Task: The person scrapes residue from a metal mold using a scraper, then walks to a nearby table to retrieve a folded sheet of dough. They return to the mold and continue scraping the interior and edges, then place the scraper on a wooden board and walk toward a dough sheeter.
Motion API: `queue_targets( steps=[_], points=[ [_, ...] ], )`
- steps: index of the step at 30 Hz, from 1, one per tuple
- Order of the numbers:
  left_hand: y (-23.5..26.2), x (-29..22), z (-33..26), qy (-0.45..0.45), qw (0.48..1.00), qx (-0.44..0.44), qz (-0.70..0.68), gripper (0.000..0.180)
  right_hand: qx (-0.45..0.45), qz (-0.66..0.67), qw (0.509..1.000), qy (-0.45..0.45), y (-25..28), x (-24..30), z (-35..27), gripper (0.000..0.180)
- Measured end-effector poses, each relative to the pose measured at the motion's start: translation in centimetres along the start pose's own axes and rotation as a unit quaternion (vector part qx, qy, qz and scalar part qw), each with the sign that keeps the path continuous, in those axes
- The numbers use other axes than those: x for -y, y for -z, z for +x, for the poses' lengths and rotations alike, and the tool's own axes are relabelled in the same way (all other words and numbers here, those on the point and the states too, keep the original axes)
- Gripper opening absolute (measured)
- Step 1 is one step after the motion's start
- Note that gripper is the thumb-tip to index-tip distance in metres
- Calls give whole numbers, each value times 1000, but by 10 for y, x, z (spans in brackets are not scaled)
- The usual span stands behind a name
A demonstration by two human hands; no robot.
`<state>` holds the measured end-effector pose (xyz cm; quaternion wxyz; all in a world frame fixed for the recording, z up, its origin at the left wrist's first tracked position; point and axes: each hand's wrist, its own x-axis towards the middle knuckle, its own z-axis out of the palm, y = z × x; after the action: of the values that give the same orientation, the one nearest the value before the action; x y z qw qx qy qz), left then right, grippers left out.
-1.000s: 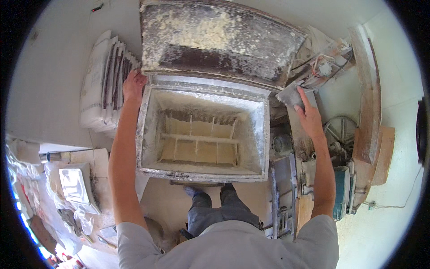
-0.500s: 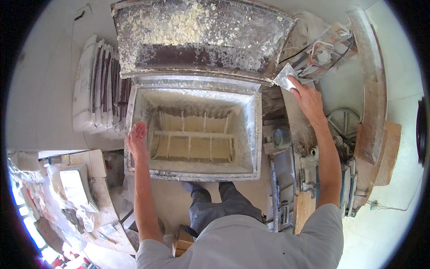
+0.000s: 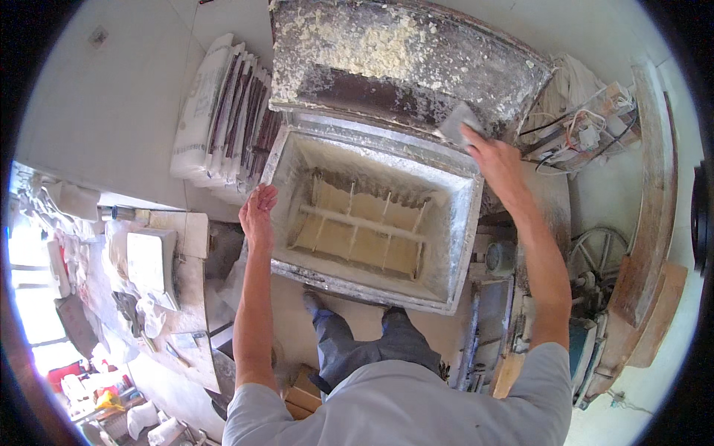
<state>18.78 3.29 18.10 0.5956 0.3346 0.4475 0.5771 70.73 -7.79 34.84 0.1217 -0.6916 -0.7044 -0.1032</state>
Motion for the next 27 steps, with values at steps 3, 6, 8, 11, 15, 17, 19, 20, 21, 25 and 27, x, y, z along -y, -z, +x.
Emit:
queue_targets(
  steps=[3,6,8,11,15,17,19,20,21,25,27],
  points=[
    [9,-11,24,9,1000,17,3,43,5,29,1000,-5,-17,54,40,48],
    [25,-24,53,8,998,55,-4,43,-7,32,999,1,-37,117,83,47],
    [31,-35,81,19,997,75,-11,42,30,34,998,-38,-54,157,108,45],
    [43,-52,117,48,992,115,-31,41,-41,95,994,-21,-74,193,126,45],
    [69,-82,143,52,989,135,1,37,-51,121,983,-132,-73,228,69,46],
    [87,-92,144,33,990,138,-1,37,15,132,965,-225,-63,256,-7,48],
    [105,-95,140,49,991,123,-6,38,124,63,944,-300,-62,299,-102,42],
    [113,-95,136,54,991,122,0,39,192,37,943,-269,-67,316,-142,43],
    [120,-93,132,63,991,117,12,39,215,-13,957,-195,-71,330,-180,47],
    [136,-81,110,64,990,123,25,39,235,154,907,-315,-86,343,-244,54],
    [134,-76,104,65,990,124,20,39,173,232,897,-334,-93,345,-220,56]
  ],
)
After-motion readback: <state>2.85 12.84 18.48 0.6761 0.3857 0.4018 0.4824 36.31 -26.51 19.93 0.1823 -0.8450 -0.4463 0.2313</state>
